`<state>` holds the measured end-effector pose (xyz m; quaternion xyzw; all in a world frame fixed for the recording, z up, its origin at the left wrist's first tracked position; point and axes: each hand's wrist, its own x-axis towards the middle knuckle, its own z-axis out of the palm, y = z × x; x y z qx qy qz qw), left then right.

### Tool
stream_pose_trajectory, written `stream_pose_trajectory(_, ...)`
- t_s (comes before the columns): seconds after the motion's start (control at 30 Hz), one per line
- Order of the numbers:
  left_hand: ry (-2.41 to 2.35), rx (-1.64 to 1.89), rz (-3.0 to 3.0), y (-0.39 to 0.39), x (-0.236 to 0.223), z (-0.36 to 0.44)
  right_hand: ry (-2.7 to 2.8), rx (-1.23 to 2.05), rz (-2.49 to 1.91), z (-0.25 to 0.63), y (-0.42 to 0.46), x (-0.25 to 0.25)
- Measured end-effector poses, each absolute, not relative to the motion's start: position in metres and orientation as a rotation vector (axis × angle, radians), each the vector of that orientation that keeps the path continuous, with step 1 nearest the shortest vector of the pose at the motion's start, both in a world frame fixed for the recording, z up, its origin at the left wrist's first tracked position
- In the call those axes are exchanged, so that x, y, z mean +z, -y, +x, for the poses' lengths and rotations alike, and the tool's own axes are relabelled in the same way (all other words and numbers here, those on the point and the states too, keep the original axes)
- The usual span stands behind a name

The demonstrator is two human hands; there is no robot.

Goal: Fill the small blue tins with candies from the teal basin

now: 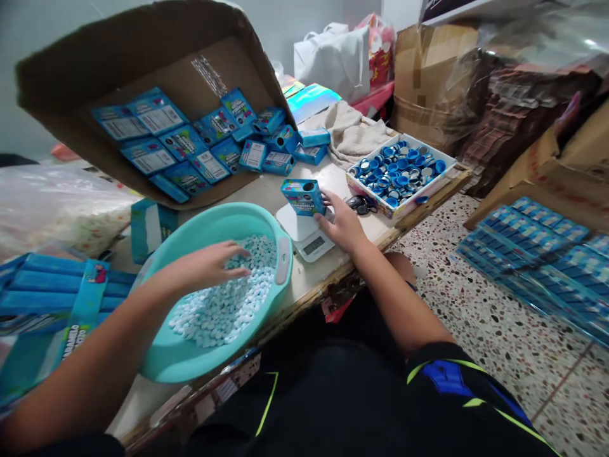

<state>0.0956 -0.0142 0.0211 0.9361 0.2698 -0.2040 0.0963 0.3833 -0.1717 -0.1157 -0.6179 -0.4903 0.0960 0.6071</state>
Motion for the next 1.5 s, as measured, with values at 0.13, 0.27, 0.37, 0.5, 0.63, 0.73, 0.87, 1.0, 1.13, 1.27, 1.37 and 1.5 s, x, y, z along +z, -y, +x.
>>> stream_pose_trajectory(0.13, -0.821, -0.722, 2.64, 0.015, -0.001, 0.093, 1.153, 0.16, -1.445, 0.384, 0.174, -0.114)
stream_pose_trajectory(0.27, -0.842, -0.793, 2.59, 0.018, 0.002, 0.101, 1.185, 0.098, -1.455, 0.386, 0.176, -0.114)
stream_pose_trajectory(0.37, -0.768, -0.847, 2.536, 0.021, 0.006, 0.105, 1.181, 0.084, -1.491, 0.385, 0.177, -0.113)
stream_pose_trajectory(0.5, -0.642, -0.868, 2.596, 0.026, 0.009, 0.109, 1.143, 0.121, -1.526, 0.383, 0.18, -0.108)
stream_pose_trajectory(0.63, -0.529, -0.842, 2.654, 0.026, 0.01, 0.109, 1.065, 0.151, -1.505, 0.383, 0.182, -0.106)
stream_pose_trajectory(0.73, -0.507, -0.736, 2.625, 0.022, 0.013, 0.107, 0.971, 0.172, -1.474, 0.386, 0.182, -0.109)
stream_pose_trajectory(0.87, -0.566, -0.64, 2.658, 0.018, 0.018, 0.105, 0.878, 0.209, -1.435, 0.39, 0.181, -0.113)
stream_pose_trajectory(1.0, -0.584, -0.569, 2.684, 0.019, 0.02, 0.107, 0.882, 0.212, -1.449, 0.389, 0.18, -0.115)
stream_pose_trajectory(1.13, -0.61, -0.527, 2.663, 0.019, 0.02, 0.106, 0.926, 0.193, -1.47, 0.385, 0.183, -0.113)
stream_pose_trajectory(1.27, -0.625, -0.451, 2.642, 0.015, 0.021, 0.101, 1.049, 0.022, -1.476, 0.373, 0.19, -0.096)
stream_pose_trajectory(1.37, -0.654, -0.371, 2.614, 0.014, 0.023, 0.099, 1.146, -0.121, -1.493, 0.361, 0.187, -0.077)
stream_pose_trajectory(1.5, -0.758, -0.382, 2.528, 0.016, 0.03, 0.092, 1.31, -0.047, -1.56, 0.356, 0.171, -0.064)
